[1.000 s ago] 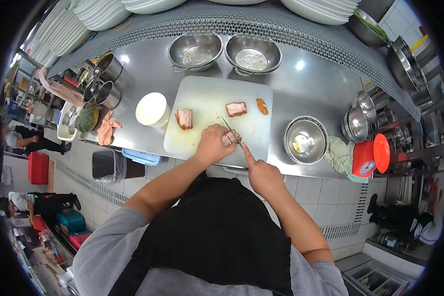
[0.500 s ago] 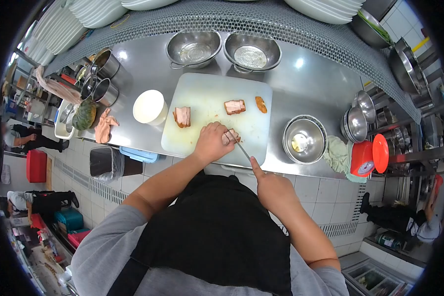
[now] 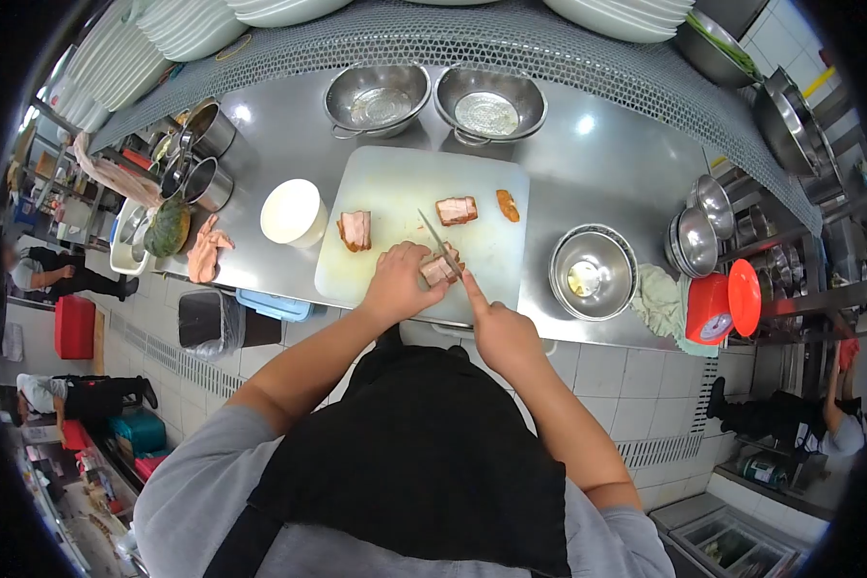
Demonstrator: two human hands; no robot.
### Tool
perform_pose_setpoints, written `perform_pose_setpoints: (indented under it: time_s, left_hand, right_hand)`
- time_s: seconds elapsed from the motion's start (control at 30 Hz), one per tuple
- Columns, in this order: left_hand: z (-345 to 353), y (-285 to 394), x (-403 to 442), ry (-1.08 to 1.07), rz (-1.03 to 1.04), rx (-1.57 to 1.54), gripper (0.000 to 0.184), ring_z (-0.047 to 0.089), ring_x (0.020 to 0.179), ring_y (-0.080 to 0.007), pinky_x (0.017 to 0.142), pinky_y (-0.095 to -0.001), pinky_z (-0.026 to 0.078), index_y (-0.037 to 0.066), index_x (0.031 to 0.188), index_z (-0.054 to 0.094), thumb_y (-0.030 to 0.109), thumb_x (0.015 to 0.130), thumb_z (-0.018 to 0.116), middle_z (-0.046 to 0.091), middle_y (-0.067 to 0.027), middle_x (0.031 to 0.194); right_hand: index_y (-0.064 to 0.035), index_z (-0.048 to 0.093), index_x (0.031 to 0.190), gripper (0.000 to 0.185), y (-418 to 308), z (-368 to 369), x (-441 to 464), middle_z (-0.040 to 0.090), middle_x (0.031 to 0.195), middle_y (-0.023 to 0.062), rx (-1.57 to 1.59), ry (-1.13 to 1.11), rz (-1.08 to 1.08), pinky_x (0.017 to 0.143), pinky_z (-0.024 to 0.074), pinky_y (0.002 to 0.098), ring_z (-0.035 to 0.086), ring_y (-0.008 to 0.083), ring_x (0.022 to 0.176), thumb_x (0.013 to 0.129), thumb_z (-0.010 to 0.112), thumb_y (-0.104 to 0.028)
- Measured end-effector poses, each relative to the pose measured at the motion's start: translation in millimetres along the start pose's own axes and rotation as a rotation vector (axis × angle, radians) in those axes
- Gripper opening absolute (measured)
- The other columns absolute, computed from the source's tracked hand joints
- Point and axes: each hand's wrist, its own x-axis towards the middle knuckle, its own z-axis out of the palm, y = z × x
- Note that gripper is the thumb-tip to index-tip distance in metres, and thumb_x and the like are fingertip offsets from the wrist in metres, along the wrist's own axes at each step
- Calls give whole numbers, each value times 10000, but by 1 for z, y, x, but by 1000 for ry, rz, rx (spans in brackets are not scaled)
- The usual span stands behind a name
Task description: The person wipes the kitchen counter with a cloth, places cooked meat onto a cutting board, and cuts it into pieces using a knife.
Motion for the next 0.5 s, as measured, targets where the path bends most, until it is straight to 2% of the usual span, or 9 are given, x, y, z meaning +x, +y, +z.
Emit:
perform_pose_setpoints:
  time_s: [0.2,0.27,0.37,0.5]
  left_hand:
    - [-1,-12,-11,46,65,-102,438,563,1044,-342,939,-444,431,59,1053,547,192,698,768,576,-136,1028]
    - [2,-11,-11,42,67,-114,424,563,1029,-342,924,-446,434,62,1033,533,179,696,763,570,-131,1013]
    - [6,-11,-10,38,67,-125,400,561,999,-341,896,-448,439,65,999,513,160,694,754,561,-124,992]
    - [8,-9,-11,57,51,-137,344,559,973,-339,882,-449,438,51,950,515,169,703,722,560,-132,964]
  right_hand:
    - [-200,185,1592,654,-19,-22,-20,673,845,200,7,2,-10,684,554,493,673,383,719,1004,470,-187]
    - [-169,213,1592,721,-23,-20,-21,676,848,200,-26,-48,-19,673,562,473,688,359,722,936,511,-129]
    - [-180,198,1589,657,-21,-4,-19,678,853,209,-23,-85,-23,697,553,499,678,383,736,994,478,-173]
    - [-163,205,1587,658,-24,-6,-27,687,869,211,-16,-101,2,707,550,499,684,380,754,989,478,-165]
